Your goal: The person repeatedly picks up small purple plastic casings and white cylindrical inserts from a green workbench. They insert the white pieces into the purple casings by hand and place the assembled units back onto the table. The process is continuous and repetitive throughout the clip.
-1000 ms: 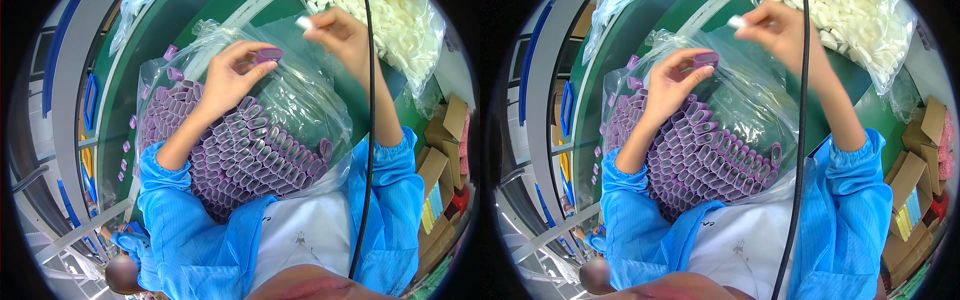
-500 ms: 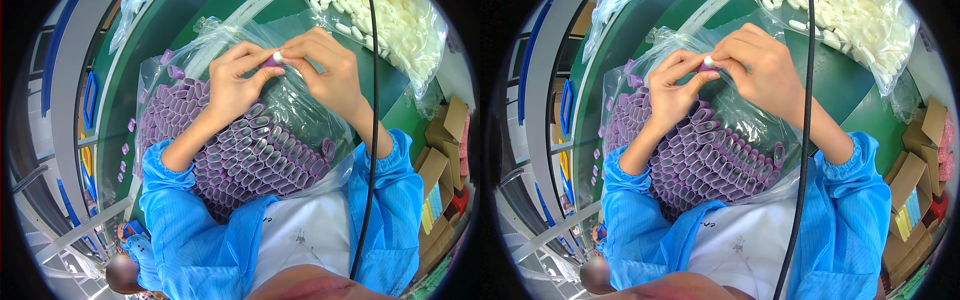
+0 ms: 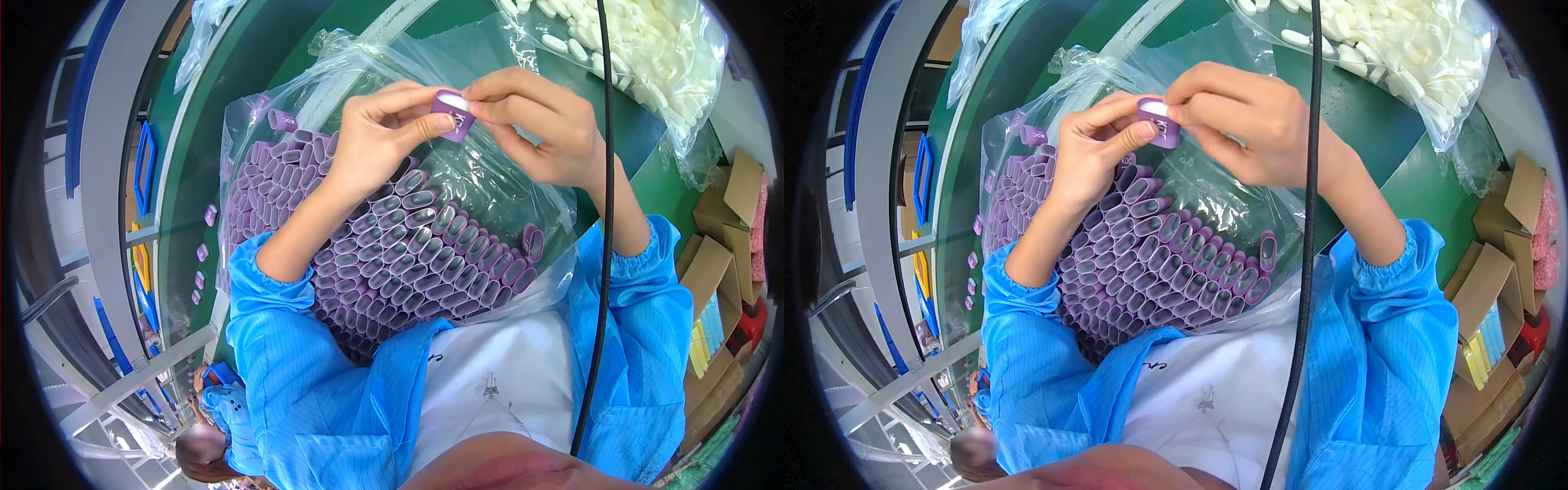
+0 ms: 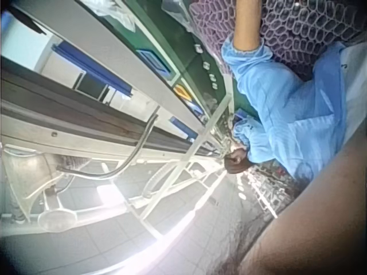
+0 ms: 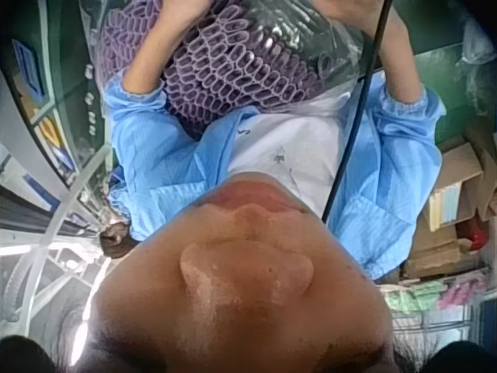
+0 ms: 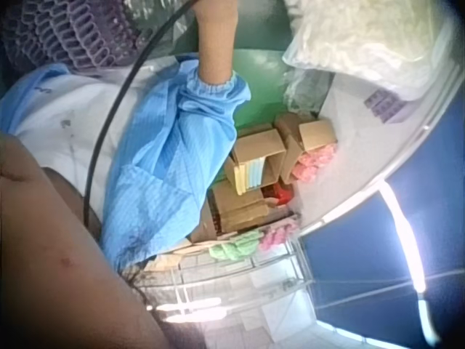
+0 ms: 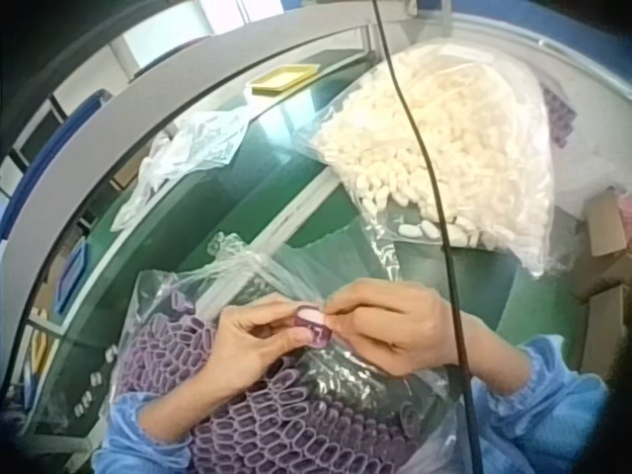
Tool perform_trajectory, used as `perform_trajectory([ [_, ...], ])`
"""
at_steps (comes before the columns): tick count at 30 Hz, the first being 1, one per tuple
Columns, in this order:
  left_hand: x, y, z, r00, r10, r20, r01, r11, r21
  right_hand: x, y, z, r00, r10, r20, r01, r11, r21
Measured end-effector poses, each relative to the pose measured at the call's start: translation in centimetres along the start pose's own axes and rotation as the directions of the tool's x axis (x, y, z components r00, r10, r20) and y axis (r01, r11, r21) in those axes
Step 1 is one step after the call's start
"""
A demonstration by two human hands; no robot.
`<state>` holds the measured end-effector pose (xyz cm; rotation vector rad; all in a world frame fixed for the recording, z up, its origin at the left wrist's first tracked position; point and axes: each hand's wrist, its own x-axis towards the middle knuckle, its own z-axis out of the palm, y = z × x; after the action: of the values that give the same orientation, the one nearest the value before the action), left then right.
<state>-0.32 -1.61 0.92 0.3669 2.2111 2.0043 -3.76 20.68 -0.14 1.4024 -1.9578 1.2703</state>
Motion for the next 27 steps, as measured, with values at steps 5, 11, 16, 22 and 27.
perform_trajectory([
  [5, 1.2, 0.7, -1.9, 0.995, 0.047, -0.093, -0.024, 0.973, 0.231, -0.2, 0.9, -0.3, 0.967, 0.231, -0.108, -0.213, 0.965, 0.156],
  [11, 5.9, -1.5, -23.2, 0.938, 0.126, -0.322, 0.196, 0.573, 0.796, -2.8, 8.5, -5.1, 0.857, 0.477, -0.193, -0.504, 0.702, -0.503],
  [16, 6.3, -5.8, -26.5, 0.982, 0.057, -0.179, 0.165, 0.192, 0.967, -4.2, 11.2, -4.5, 0.874, 0.483, -0.048, -0.398, 0.657, -0.640],
  [22, 1.0, 2.2, -15.5, 0.807, 0.285, -0.517, 0.479, 0.195, 0.856, -4.7, 10.7, -4.4, 0.889, 0.450, -0.089, -0.400, 0.666, -0.630],
  [27, -2.8, 1.2, -13.1, 0.818, -0.081, -0.569, 0.561, -0.104, 0.821, -3.9, 10.8, -4.0, 0.897, 0.436, -0.079, -0.383, 0.673, -0.633],
])
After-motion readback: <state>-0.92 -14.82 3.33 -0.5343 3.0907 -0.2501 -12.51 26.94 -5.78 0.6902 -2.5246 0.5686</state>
